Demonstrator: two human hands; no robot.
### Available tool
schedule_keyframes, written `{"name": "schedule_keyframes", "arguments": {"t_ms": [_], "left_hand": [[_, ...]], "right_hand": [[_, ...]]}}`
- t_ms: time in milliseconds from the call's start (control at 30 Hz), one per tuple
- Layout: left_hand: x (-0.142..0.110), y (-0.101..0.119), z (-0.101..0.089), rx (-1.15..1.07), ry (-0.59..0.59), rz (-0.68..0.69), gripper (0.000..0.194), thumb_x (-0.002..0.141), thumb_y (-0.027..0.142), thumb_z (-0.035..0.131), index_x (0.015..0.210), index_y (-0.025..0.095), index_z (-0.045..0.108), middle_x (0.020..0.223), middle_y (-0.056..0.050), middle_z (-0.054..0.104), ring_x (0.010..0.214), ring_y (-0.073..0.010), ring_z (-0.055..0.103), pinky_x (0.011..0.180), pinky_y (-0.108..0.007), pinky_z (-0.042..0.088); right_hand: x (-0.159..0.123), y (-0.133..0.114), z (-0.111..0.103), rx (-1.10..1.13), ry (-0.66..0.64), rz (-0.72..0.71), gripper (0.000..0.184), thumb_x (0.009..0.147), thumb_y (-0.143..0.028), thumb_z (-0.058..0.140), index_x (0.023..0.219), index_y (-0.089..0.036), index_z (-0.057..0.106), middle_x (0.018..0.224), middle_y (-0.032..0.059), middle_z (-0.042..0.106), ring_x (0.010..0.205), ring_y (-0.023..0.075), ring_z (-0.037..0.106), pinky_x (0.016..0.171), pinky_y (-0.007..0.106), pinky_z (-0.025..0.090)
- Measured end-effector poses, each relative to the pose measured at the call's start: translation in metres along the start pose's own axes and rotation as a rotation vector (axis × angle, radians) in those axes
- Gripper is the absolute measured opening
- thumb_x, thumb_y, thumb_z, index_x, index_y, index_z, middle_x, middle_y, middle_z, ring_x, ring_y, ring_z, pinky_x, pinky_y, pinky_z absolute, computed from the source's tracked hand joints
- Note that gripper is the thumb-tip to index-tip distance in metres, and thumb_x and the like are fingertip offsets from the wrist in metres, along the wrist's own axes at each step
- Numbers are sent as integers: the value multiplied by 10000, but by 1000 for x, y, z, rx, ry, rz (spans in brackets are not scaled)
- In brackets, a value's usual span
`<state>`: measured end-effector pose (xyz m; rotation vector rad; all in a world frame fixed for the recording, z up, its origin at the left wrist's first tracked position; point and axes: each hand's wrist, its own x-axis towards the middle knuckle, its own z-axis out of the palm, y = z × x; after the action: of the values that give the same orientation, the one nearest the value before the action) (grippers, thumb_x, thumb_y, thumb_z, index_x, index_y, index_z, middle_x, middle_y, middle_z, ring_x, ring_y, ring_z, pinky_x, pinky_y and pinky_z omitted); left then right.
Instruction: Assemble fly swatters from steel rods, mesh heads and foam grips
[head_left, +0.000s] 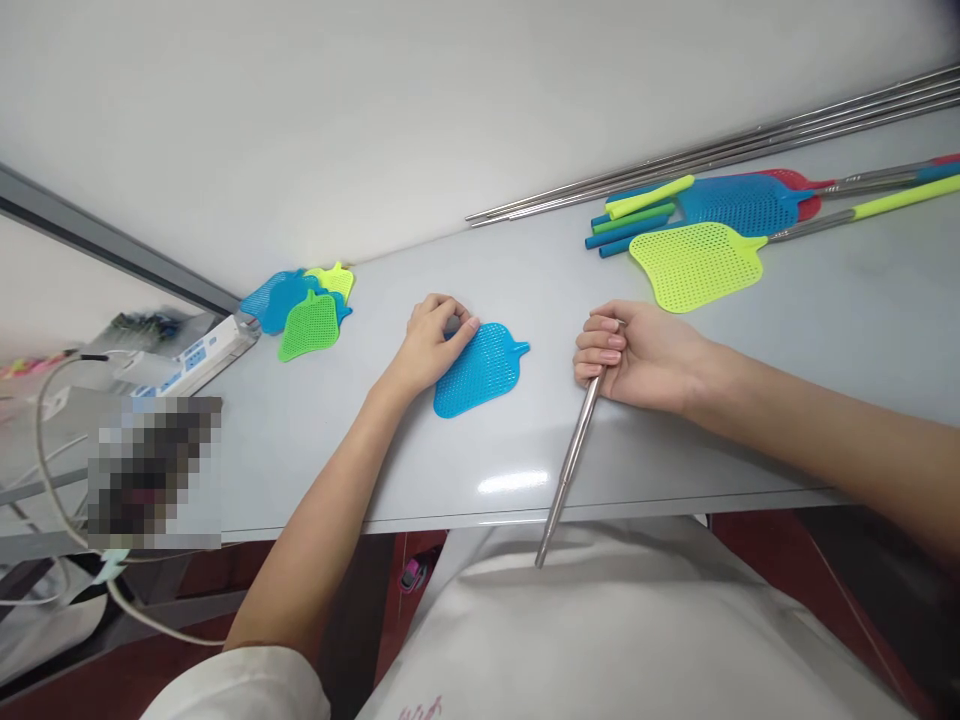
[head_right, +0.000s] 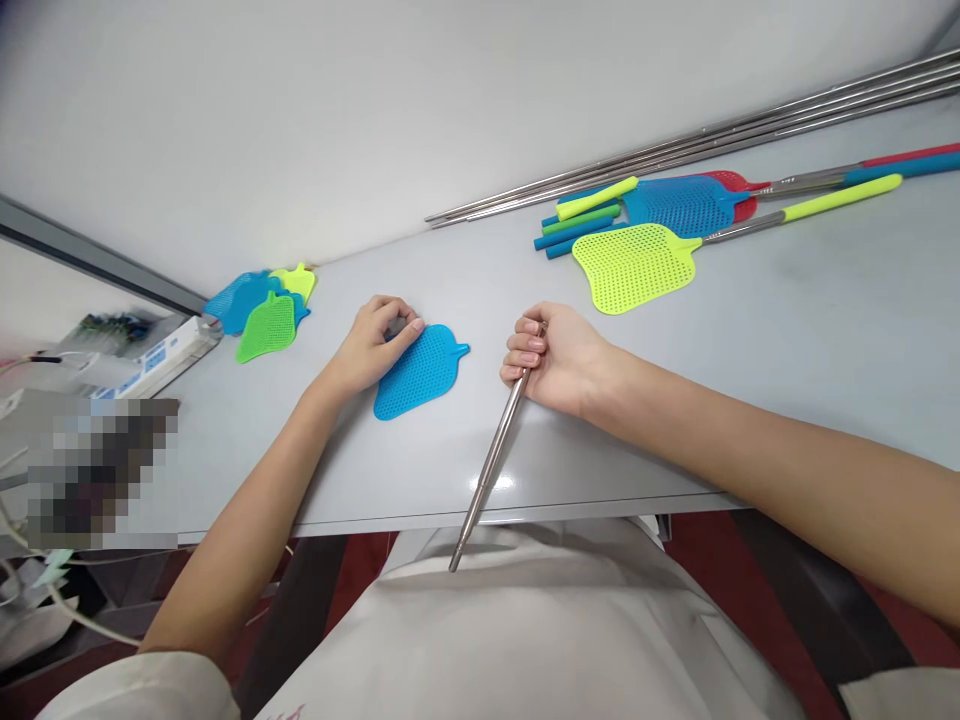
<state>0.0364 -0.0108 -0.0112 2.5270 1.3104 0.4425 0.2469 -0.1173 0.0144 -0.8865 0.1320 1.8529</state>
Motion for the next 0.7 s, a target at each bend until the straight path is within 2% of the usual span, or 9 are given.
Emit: {"name": "schedule_keyframes", "arguments": {"t_ms": [333,500,600,700], "left_hand": [[-1,2,1,-52,13,70,263,880,395,410,846,178,554,956,-50,548,957,-166,482,899,-316,369],[-1,4,2,-103,52,83,278,887,401,396,890,171,552,939,-42,564,940,-150,496,894,-289,369],[-1,6,2,-178,102,46,317,882,429,392,950,162,550,981,-53,565,960,-152,501,891,-286,370],[-4,15,2,-401,97,-9,416,882,504,326,974,174,563,1033,-57,570,996,-164,514,853,-281,390]], "right_hand": [[4,-8,1,79,3,-101,267,670,-81,393,594,-190,161,444,-60,159,386,60,152,388,197,210],[5,-20,2,123,17,-234,265,676,-95,372,590,-192,142,428,-55,154,371,65,143,376,209,215],[4,-26,3,184,18,-323,257,692,-102,355,585,-190,138,423,-51,151,362,64,145,369,211,212],[2,-30,4,247,18,-404,265,719,-122,333,585,-185,114,424,-43,147,364,68,149,368,214,226]]}}
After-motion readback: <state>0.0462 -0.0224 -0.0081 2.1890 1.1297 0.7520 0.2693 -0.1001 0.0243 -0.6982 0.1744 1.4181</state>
